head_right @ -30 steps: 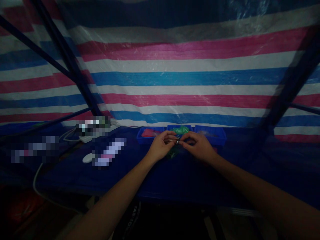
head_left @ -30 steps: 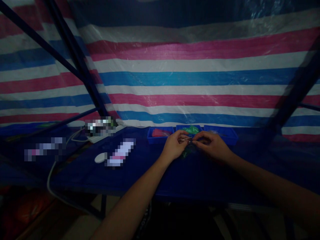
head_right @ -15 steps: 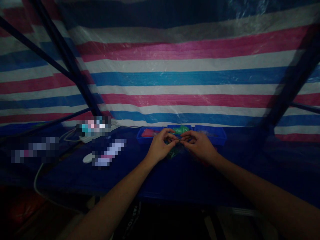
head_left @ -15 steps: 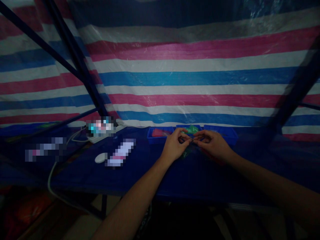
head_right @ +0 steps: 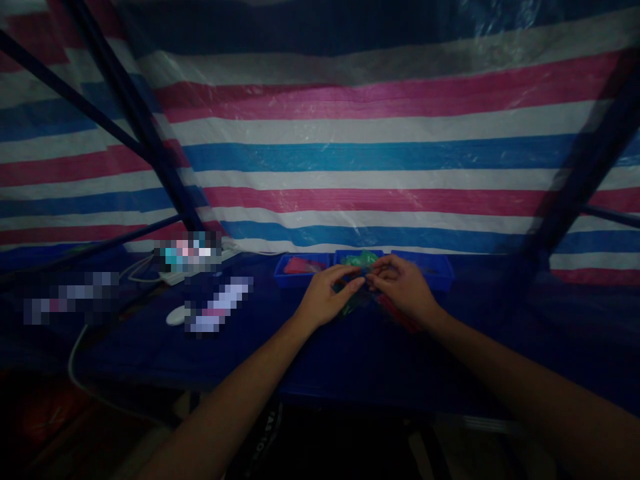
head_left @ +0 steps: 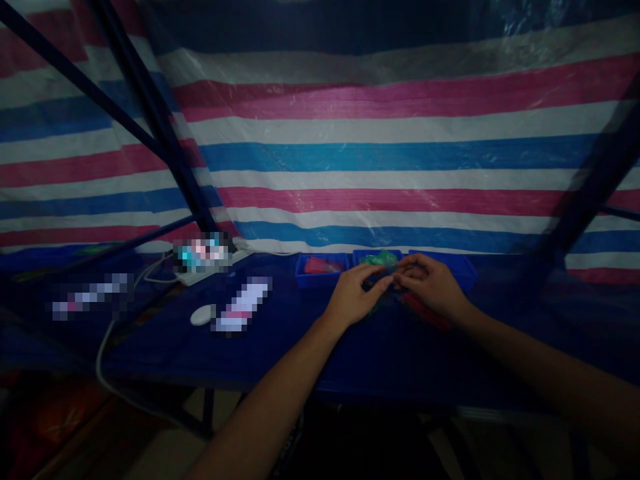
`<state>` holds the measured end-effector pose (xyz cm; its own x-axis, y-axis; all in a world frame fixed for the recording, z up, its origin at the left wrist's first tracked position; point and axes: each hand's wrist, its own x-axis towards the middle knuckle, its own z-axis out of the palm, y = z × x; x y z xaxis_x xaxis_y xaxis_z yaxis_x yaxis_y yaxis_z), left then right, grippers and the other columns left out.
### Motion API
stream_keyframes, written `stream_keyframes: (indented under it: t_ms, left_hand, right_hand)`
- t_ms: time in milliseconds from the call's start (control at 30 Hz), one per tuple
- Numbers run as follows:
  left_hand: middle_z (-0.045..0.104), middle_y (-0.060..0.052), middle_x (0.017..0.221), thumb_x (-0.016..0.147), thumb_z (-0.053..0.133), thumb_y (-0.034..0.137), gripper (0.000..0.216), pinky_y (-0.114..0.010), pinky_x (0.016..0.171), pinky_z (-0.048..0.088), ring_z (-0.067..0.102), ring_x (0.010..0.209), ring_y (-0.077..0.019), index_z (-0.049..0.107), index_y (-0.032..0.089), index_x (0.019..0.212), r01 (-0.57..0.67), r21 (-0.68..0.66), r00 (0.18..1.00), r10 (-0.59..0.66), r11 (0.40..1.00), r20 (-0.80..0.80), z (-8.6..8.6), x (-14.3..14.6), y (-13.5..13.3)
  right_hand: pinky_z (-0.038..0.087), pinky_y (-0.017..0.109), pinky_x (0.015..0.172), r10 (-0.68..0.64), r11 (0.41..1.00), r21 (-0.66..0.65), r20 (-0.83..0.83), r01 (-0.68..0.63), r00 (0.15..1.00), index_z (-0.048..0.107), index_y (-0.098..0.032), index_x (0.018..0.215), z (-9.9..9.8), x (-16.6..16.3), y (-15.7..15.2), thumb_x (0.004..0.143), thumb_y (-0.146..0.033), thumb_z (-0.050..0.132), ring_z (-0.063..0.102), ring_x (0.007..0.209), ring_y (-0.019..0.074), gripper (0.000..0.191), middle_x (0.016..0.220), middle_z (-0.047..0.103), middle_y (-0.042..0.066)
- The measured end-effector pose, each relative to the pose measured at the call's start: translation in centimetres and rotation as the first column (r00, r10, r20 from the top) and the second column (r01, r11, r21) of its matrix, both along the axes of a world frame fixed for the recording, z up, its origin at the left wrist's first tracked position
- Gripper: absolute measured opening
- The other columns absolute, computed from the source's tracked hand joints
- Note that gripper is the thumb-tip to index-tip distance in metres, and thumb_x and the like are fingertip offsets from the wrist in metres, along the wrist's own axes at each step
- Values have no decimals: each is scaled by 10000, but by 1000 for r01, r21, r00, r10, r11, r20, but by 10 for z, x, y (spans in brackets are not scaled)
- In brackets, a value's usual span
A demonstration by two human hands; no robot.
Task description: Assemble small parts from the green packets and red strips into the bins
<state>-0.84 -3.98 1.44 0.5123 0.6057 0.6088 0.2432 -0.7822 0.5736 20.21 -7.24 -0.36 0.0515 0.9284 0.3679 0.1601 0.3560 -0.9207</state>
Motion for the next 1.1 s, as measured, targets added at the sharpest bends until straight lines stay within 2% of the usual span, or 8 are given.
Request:
stream_keyframes:
  t_ms: [200,433,533,733,867,933,1000,1100]
  left_hand:
    - [749,-79,1163,935,679,257,234,-382,916,587,713,1044,-216,725,202,1158,11,-76,1000,-10,997,13,-9,2,8]
    - [772,-100,1030,891,713,184,211,-382,905,604,743,941,-202,718,157,1100,52,-292,972,18,955,234,-20,3,25]
    - [772,-107,1025,887,725,202,214,-392,910,601,741,935,-203,724,154,1096,100,-346,960,1,933,280,-21,3,27]
    - [768,-104,1041,900,728,275,283,-389,911,595,738,950,-201,710,164,1159,149,-380,963,-46,913,266,-21,3,27]
    - [757,-109,1054,928,696,329,289,-386,882,599,729,956,-205,687,158,1160,37,-281,987,8,959,158,-17,1,21]
    - [748,-102,1089,934,686,348,267,-413,928,578,713,1001,-218,704,175,1137,-30,-125,1000,31,992,3,-16,-1,15]
    - [738,-98,1140,922,698,381,279,-438,1016,532,685,1089,-237,724,190,1124,-14,35,986,19,999,-163,-16,-1,10]
    - [719,-108,1233,880,733,475,407,-434,1081,488,649,1190,-262,727,196,1176,80,119,937,-34,990,-347,-20,0,5]
  right_hand:
    - [591,434,954,82,996,27,48,-83,995,671,-219,1061,-2,-8,-3,823,-347,776,743,1010,246,290,1080,761,94]
    - [610,391,828,-127,985,132,151,107,980,673,-222,1097,3,-2,-1,841,-404,772,717,988,250,330,1049,740,92]
    - [616,346,717,-97,991,94,66,90,993,647,-231,1161,4,0,0,840,-439,775,712,991,251,404,1129,722,100]
    - [607,329,669,63,998,27,-8,-63,998,646,-222,1169,5,-2,-1,838,-452,778,720,846,215,425,1003,746,73]
    - [598,357,674,-113,989,102,71,106,991,683,-212,1075,16,13,3,850,-486,750,697,770,208,361,985,740,75]
    - [597,394,713,-287,946,204,176,250,941,695,-220,1081,24,29,6,878,-495,707,703,819,242,343,978,739,84]
    - [569,446,816,-474,860,385,356,336,805,710,-230,1097,32,49,8,915,-457,661,695,905,278,295,1036,742,105]
    - [514,493,880,-559,814,526,593,248,579,735,-207,1031,35,74,13,928,-382,613,666,936,319,237,992,737,134]
